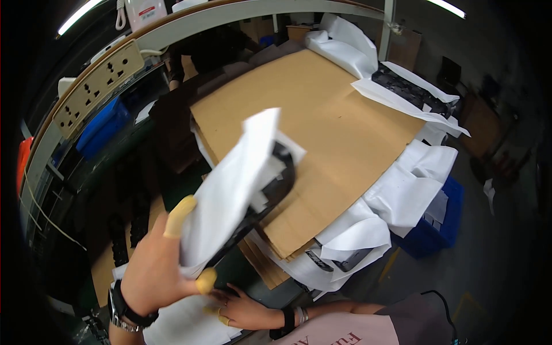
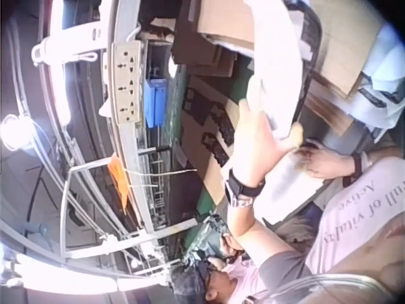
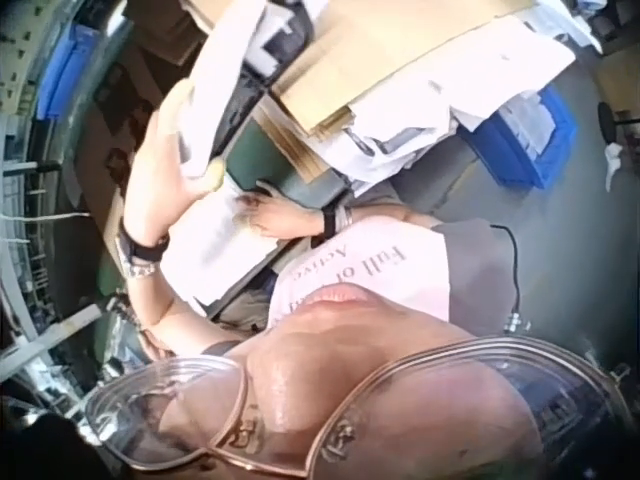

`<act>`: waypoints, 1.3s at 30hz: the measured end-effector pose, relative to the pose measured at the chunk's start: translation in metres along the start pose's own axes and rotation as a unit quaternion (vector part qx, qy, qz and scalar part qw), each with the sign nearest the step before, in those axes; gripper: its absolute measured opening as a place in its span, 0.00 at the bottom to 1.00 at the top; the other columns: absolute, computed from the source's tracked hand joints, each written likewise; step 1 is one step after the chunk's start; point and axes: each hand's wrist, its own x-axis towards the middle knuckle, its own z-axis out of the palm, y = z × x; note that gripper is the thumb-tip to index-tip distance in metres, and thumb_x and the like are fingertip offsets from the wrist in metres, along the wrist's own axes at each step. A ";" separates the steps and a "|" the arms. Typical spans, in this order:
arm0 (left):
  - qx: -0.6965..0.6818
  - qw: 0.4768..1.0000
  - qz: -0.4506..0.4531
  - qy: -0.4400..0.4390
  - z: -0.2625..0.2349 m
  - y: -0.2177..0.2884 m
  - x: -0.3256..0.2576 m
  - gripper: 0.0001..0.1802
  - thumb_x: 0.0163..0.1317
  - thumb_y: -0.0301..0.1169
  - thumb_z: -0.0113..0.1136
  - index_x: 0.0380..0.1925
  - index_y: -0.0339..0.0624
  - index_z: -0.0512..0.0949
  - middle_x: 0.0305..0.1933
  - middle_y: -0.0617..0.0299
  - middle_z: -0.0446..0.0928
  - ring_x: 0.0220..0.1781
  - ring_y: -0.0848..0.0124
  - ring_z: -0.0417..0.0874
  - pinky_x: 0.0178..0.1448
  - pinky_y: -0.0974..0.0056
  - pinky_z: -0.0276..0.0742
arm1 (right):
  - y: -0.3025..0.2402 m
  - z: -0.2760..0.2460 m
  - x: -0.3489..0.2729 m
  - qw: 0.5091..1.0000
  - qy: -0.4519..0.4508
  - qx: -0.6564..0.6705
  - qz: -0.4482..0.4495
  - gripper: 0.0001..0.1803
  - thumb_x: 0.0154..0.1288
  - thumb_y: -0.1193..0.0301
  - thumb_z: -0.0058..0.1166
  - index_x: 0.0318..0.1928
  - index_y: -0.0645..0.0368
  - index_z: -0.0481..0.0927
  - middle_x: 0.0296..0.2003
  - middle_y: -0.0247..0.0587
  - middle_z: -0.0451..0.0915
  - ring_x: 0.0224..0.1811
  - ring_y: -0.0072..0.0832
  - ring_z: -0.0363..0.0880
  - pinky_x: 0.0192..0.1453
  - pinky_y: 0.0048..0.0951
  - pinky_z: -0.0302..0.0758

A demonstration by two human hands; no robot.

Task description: Placing black plastic components into protective white bags and stacking them with cardboard separators.

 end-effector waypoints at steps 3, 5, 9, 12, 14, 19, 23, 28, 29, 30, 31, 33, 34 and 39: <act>-0.132 0.987 -0.070 0.049 0.024 -0.040 -0.077 0.52 0.44 0.54 0.67 0.64 0.36 0.56 0.55 0.42 0.70 0.52 0.49 0.76 0.55 0.56 0.71 | -0.005 -0.012 0.001 0.998 0.061 -0.003 -0.015 0.25 0.63 0.64 0.48 0.61 0.52 0.68 0.67 0.50 0.55 0.71 0.38 0.51 0.70 0.55 0.45; -0.231 0.954 -0.192 0.008 0.032 -0.045 -0.120 0.51 0.49 0.57 0.63 0.63 0.33 0.56 0.55 0.42 0.70 0.56 0.51 0.72 0.60 0.58 0.66 | -0.007 -0.024 0.000 0.999 0.034 -0.006 0.003 0.26 0.62 0.63 0.48 0.62 0.51 0.67 0.67 0.48 0.55 0.70 0.38 0.52 0.70 0.54 0.44; -0.407 0.817 -0.409 0.006 0.080 -0.064 -0.181 0.37 0.63 0.46 0.55 0.62 0.30 0.55 0.59 0.47 0.65 0.61 0.61 0.65 0.65 0.61 0.60 | -0.005 -0.019 0.006 0.999 0.037 -0.005 0.032 0.24 0.66 0.60 0.46 0.63 0.43 0.68 0.66 0.44 0.58 0.70 0.38 0.53 0.71 0.53 0.43; -0.382 0.856 -0.327 0.119 0.115 -0.070 -0.214 0.36 0.65 0.37 0.53 0.65 0.30 0.50 0.61 0.47 0.60 0.63 0.60 0.62 0.68 0.61 0.56 | -0.013 -0.017 0.006 0.999 0.026 -0.012 0.025 0.22 0.67 0.59 0.45 0.61 0.43 0.70 0.66 0.43 0.60 0.69 0.38 0.55 0.71 0.53 0.43; -0.340 0.850 -0.364 0.174 0.125 -0.066 -0.230 0.36 0.64 0.34 0.55 0.65 0.31 0.49 0.62 0.46 0.59 0.65 0.58 0.60 0.69 0.60 0.54 | -0.019 -0.018 0.005 1.000 0.013 -0.005 0.018 0.21 0.67 0.59 0.45 0.60 0.44 0.72 0.66 0.42 0.60 0.69 0.38 0.56 0.71 0.52 0.42; 0.089 0.841 -0.407 0.346 0.106 -0.022 -0.196 0.39 0.54 0.25 0.61 0.65 0.34 0.55 0.61 0.42 0.60 0.64 0.47 0.63 0.66 0.55 0.61 | -0.009 -0.015 0.008 0.999 0.022 0.006 0.034 0.20 0.66 0.60 0.46 0.57 0.49 0.75 0.65 0.42 0.62 0.68 0.39 0.57 0.71 0.51 0.42; -0.093 0.937 -0.251 0.224 0.120 0.004 -0.184 0.34 0.50 0.29 0.64 0.59 0.35 0.66 0.58 0.43 0.66 0.60 0.47 0.67 0.64 0.51 0.62 | -0.014 -0.022 0.012 0.999 0.023 0.025 0.036 0.20 0.65 0.60 0.47 0.55 0.52 0.76 0.65 0.42 0.61 0.67 0.39 0.57 0.71 0.52 0.42; 0.018 0.892 -0.422 0.159 0.175 -0.034 -0.180 0.51 0.41 0.41 0.73 0.65 0.41 0.57 0.64 0.40 0.54 0.64 0.44 0.58 0.65 0.45 0.54 | -0.015 -0.023 0.013 0.999 0.020 0.014 0.039 0.21 0.64 0.59 0.48 0.55 0.52 0.75 0.65 0.42 0.62 0.67 0.39 0.58 0.71 0.52 0.42; 0.004 0.894 -0.420 0.154 0.179 -0.035 -0.184 0.50 0.41 0.40 0.72 0.65 0.42 0.57 0.64 0.39 0.55 0.63 0.44 0.59 0.65 0.46 0.55 | -0.016 -0.021 0.013 0.999 0.022 0.015 0.037 0.21 0.64 0.59 0.48 0.55 0.52 0.75 0.65 0.42 0.62 0.67 0.39 0.58 0.71 0.52 0.42; -0.010 0.898 -0.414 0.148 0.179 -0.036 -0.185 0.50 0.41 0.38 0.72 0.65 0.42 0.57 0.63 0.38 0.55 0.63 0.43 0.59 0.66 0.47 0.56 | -0.016 -0.020 0.012 0.998 0.032 0.036 0.048 0.22 0.63 0.58 0.49 0.56 0.52 0.75 0.64 0.41 0.62 0.67 0.39 0.58 0.71 0.52 0.41; -0.009 0.899 -0.411 0.149 0.177 -0.037 -0.185 0.50 0.41 0.38 0.72 0.65 0.42 0.57 0.63 0.38 0.55 0.63 0.43 0.59 0.66 0.47 0.56 | -0.015 -0.019 0.011 0.996 0.042 0.057 0.059 0.23 0.63 0.58 0.50 0.56 0.51 0.75 0.64 0.41 0.63 0.67 0.40 0.58 0.71 0.52 0.41; -0.098 0.899 -0.390 0.173 0.170 -0.035 -0.183 0.50 0.42 0.33 0.70 0.66 0.41 0.55 0.61 0.39 0.57 0.63 0.45 0.60 0.65 0.48 0.57 | -0.016 -0.023 0.010 0.996 0.044 0.061 0.050 0.23 0.62 0.57 0.50 0.55 0.51 0.75 0.63 0.42 0.63 0.67 0.41 0.58 0.71 0.53 0.41; -0.099 0.899 -0.390 0.172 0.169 -0.038 -0.185 0.50 0.42 0.33 0.70 0.66 0.41 0.55 0.61 0.39 0.57 0.63 0.45 0.60 0.65 0.48 0.57 | -0.017 -0.024 0.008 0.996 0.042 0.065 0.041 0.23 0.62 0.56 0.51 0.55 0.50 0.76 0.62 0.44 0.64 0.66 0.42 0.58 0.71 0.53 0.41; -0.610 0.683 -0.297 0.270 0.164 -0.053 -0.197 0.55 0.47 0.35 0.65 0.71 0.48 0.41 0.63 0.47 0.62 0.63 0.62 0.67 0.65 0.61 0.63 | -0.018 -0.024 0.008 0.999 0.014 0.021 0.042 0.22 0.60 0.56 0.53 0.53 0.49 0.77 0.60 0.48 0.65 0.66 0.44 0.58 0.71 0.54 0.41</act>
